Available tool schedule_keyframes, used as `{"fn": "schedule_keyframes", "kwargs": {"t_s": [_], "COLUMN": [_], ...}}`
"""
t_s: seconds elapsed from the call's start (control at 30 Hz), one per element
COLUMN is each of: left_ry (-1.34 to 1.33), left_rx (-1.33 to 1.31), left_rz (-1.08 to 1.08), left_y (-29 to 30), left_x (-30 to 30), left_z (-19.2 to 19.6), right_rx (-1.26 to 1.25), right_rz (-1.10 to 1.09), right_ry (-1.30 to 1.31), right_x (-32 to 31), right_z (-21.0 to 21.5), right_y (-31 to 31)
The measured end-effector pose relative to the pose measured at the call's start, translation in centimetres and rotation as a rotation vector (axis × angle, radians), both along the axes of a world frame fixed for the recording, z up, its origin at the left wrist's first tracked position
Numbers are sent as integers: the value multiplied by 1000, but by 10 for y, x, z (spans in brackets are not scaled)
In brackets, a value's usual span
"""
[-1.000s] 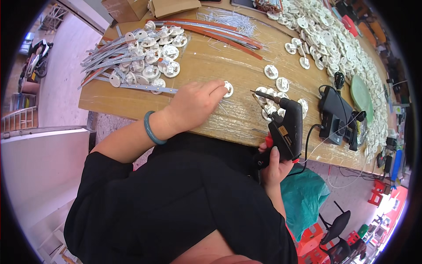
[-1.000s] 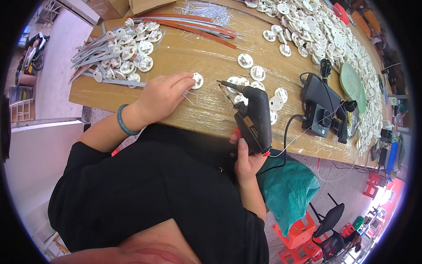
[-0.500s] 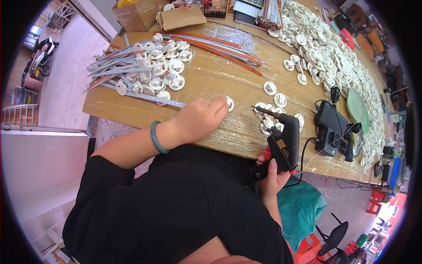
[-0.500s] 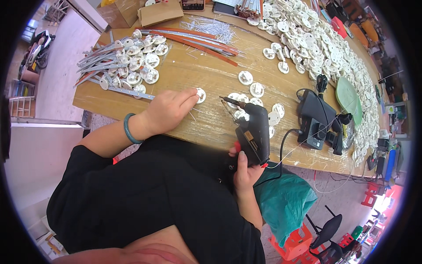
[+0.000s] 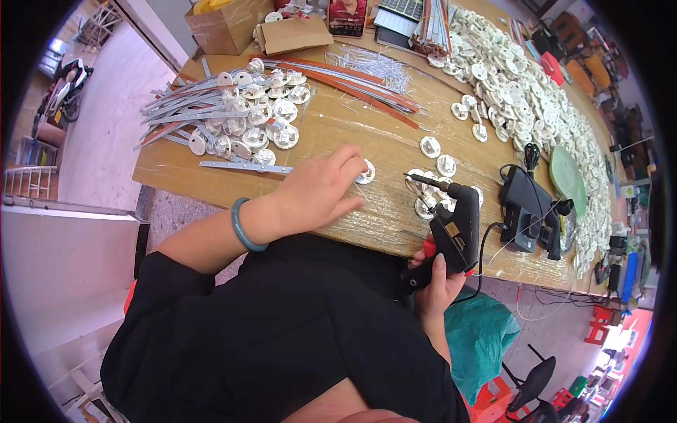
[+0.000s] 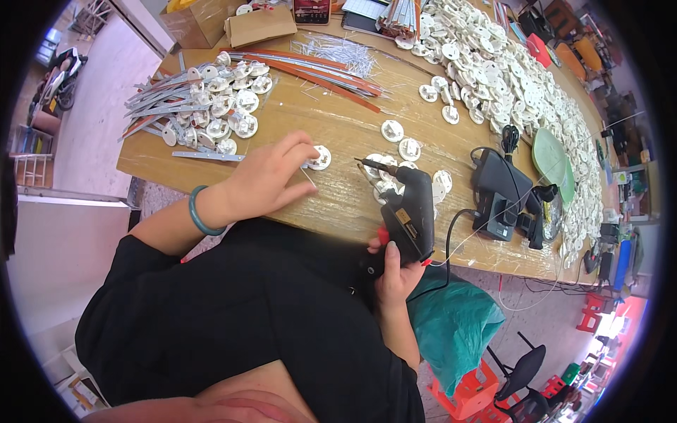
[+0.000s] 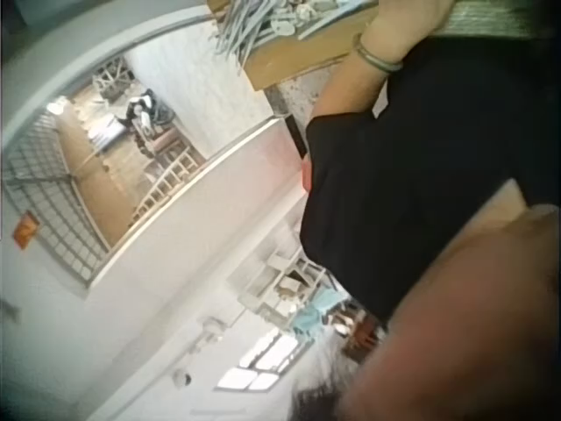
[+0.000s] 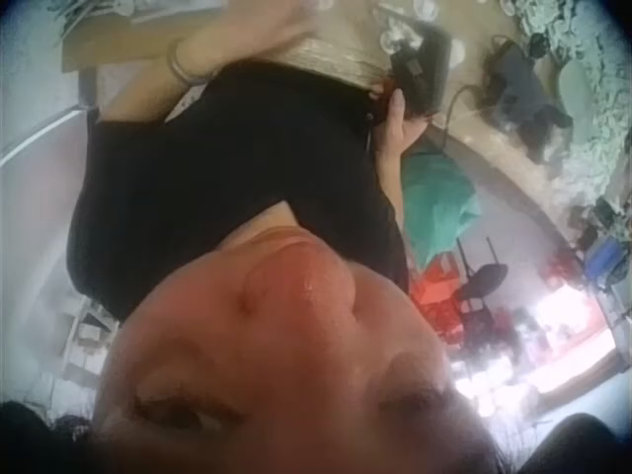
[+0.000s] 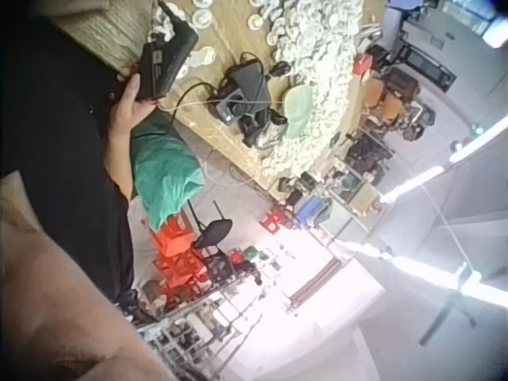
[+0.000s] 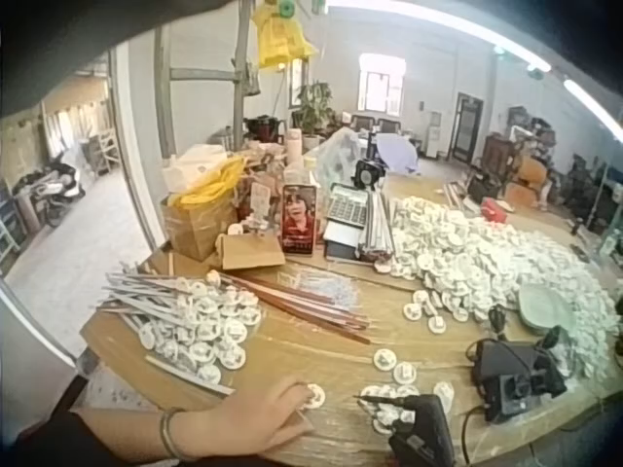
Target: Using a hot glue gun to attach wires and components to circular plastic bases on a workbench.
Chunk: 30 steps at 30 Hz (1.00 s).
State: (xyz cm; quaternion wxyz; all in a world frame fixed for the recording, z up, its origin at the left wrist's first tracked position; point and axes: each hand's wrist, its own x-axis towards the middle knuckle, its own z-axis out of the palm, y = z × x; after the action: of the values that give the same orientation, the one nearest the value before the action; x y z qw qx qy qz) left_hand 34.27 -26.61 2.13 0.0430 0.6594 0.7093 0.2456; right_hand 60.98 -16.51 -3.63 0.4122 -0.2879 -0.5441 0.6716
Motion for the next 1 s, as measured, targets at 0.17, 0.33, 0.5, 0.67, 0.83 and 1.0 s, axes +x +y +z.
{"fn": "schedule_keyframes", "kwargs": {"t_s": [0.17,0.33,0.5,0.67,0.83,1.0], "left_ry": [-443,-561,-887,-935,-1049,-1199], "left_rx": [114,96,-128,-154,-160,-231], "left_rz": [-153,-180,-198,-218,-159,-122], "left_y": [-6,-3,-1,-5,-9,-9], "left_x": [-8,-8,14,23,27,26], "left_z": [24,34,52,41,36,31], "right_rx": [-93,-43,24,6,16,4], "right_rz": [42,120,159,132,121,129], "right_ry": [-49,3,137,197,125,113], "right_x": [-8,-37,-70,-80,-77,-75], "right_z": [27,52,58,61,58,54], "right_y": [1,1,3,-4,-6,-7]}}
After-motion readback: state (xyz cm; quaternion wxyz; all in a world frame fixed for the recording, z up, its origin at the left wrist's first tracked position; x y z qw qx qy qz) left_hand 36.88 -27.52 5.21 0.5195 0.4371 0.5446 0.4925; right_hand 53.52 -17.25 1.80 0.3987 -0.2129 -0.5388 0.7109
